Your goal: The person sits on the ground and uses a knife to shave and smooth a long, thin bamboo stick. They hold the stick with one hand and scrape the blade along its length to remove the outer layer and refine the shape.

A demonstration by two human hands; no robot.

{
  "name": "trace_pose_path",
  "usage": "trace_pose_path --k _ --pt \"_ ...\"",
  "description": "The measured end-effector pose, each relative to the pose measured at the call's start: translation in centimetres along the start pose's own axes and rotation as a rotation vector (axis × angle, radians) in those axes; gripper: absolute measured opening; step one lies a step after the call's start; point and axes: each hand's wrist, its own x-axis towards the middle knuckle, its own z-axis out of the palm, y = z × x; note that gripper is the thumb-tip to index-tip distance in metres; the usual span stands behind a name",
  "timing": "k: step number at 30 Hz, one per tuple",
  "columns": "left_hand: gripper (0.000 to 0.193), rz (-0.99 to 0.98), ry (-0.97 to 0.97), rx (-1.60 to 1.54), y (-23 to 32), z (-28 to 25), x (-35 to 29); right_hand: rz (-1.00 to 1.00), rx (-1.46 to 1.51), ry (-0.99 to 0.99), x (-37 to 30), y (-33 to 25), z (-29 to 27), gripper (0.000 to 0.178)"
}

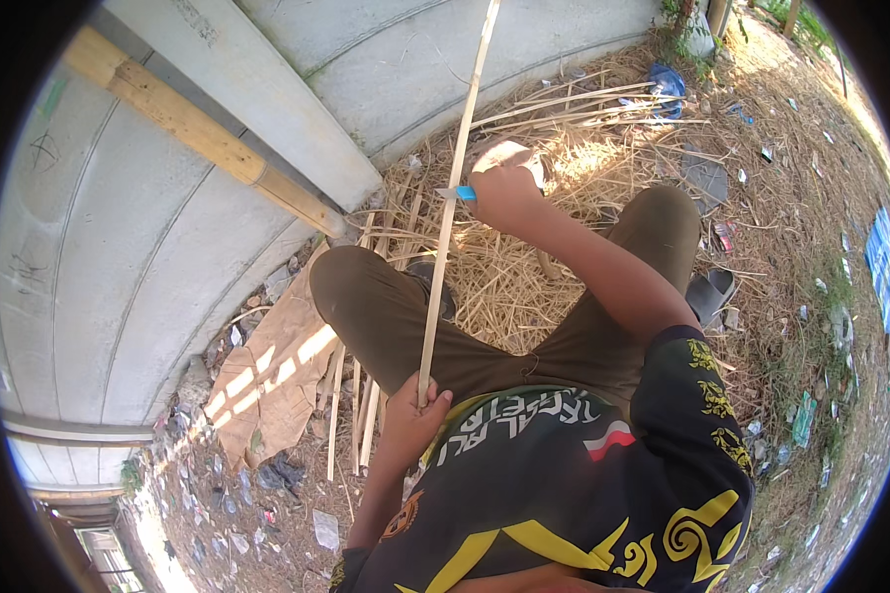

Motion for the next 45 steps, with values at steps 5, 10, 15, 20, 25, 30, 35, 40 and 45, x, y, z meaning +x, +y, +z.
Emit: trace_pose_path --k 5,10,15,20,25,30,35,40,45 --pt "0.023 0.053 0.034 -0.046 3.4 1.0 1.9 -0.117 -0.095 0.172 -1.0 -1.2 -0.2 0.009" --pt "0.020 0.182 0.105 0.155 5.6 2.1 1.4 -0.056 -0.120 0.304 0.3 1.2 -0.4 0.007" --pt "0.020 0.177 0.095 0.176 5.8 2.3 1.0 0.028 -0.087 0.330 1.0 2.2 -0.8 0.007" --pt "0.019 0.125 0.009 0.187 6.0 2.5 -0.2 0.250 -0.138 0.308 2.1 5.4 -3.0 0.004" --pt "0.019 0.148 -0.044 0.256 5.7 2.6 -1.0 0.387 -0.166 0.362 2.5 9.9 -3.5 0.006" --pt "0.019 0.149 -0.085 0.189 4.3 1.7 -2.1 0.558 -0.151 0.393 2.2 11.9 -6.0 0.010" --pt "0.021 0.086 -0.041 0.225 3.7 1.4 -2.3 0.389 -0.078 0.257 1.4 8.6 -5.4 0.012" --pt "0.023 0.104 0.016 0.164 4.4 1.9 -0.7 0.095 -0.094 0.124 0.2 3.5 -2.7 0.011" --pt "0.025 0.094 0.075 0.133 4.2 1.7 -0.7 0.118 -0.088 0.233 0.9 3.0 -2.6 0.011"
